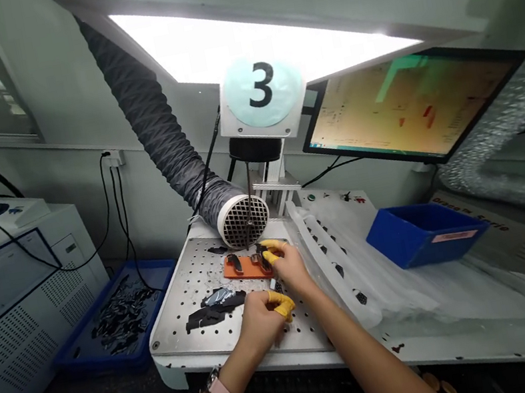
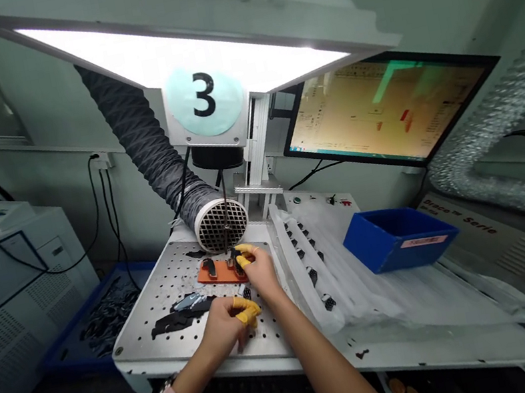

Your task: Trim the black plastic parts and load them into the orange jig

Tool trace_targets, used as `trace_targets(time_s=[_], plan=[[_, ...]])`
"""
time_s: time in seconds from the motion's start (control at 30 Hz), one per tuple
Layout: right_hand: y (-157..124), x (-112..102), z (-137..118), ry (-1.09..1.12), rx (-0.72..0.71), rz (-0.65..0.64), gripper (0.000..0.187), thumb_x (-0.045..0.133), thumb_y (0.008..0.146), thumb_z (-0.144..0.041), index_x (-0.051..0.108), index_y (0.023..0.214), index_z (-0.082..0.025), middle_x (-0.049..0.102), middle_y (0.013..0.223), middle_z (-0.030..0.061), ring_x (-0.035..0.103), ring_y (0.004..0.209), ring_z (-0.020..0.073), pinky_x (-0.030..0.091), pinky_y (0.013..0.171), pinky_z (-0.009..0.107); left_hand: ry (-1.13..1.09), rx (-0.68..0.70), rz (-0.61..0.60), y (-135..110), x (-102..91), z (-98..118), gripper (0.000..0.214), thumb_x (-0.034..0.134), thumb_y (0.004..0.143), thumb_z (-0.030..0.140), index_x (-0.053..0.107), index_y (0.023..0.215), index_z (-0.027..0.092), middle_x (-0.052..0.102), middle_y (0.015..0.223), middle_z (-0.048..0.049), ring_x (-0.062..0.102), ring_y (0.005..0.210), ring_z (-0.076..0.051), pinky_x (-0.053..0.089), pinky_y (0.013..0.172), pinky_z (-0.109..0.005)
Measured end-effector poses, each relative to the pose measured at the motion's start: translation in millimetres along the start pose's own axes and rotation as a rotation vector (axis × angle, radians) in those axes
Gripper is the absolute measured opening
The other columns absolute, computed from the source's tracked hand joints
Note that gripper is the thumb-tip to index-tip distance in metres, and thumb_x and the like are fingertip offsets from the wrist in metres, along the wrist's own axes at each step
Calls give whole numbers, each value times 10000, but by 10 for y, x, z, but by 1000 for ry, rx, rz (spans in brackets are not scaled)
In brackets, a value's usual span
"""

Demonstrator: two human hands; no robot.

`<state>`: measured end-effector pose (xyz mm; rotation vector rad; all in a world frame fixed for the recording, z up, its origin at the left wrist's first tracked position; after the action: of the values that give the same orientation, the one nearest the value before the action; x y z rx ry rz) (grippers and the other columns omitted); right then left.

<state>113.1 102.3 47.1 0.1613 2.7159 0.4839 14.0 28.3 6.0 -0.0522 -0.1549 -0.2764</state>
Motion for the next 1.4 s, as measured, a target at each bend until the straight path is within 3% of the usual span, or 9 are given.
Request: trace_targets(time_s=[0.13, 0.4, 0.53, 0.73, 1.0, 1.4], plan=[[68, 78, 222, -6, 19, -54, 338, 531, 698, -177, 686, 994, -124, 686, 840, 66, 590, 721, 181, 499, 701, 300, 72, -44, -113, -46, 59, 18, 134, 568, 614, 183, 682, 624, 114, 615, 492, -8, 382, 254, -57, 273, 258, -181], [9, 86, 409, -80, 74, -75, 377, 519, 744, -197, 668, 1086, -141, 644, 936, 71, 579, 775, 184, 489, 764, 318, 52, -59, -92, -33, 44, 36, 150, 571, 619, 225, 675, 618, 117, 609, 492, -14, 382, 268, -62, 288, 268, -192], [-15, 90, 370, -127, 61, -76, 432, 519, 758, -164, 643, 1172, -177, 576, 918, 56, 552, 769, 179, 479, 795, 334, 6, -73, -60, -48, 40, 66, 135, 587, 586, 229, 660, 602, 117, 603, 488, -16, 413, 282, -76, 299, 273, -194], [-59, 81, 263, -196, -1, -84, 374, 519, 769, -108, 723, 1052, -242, 501, 904, 44, 523, 858, 187, 419, 903, 331, -57, 17, 9, -40, -19, 98, 186, 627, 626, 283, 671, 623, 102, 606, 494, -19, 405, 286, -55, 286, 305, -178], [-72, 64, 339, -114, 10, -14, 369, 453, 854, -174, 658, 1156, -222, 574, 953, 49, 550, 921, 188, 436, 911, 327, -42, 36, 11, -77, -32, 144, 207, 651, 641, 313, 670, 618, 108, 593, 502, -11, 400, 294, -53, 288, 310, -181], [-71, 108, 248, -174, -19, -89, 489, 489, 694, 4, 732, 1019, -268, 492, 902, 31, 513, 861, 176, 405, 921, 329, -54, 47, 1, -73, -31, 153, 201, 655, 647, 305, 657, 597, 110, 587, 497, -9, 405, 296, -53, 284, 317, -181]])
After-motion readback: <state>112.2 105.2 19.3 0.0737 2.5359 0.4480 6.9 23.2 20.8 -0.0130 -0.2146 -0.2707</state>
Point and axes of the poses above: each hand's wrist, its own y-axis towards the middle knuckle, its own x-axis out of the palm, z = x × y, the point moved 4 cm from there along y, towards the middle knuckle
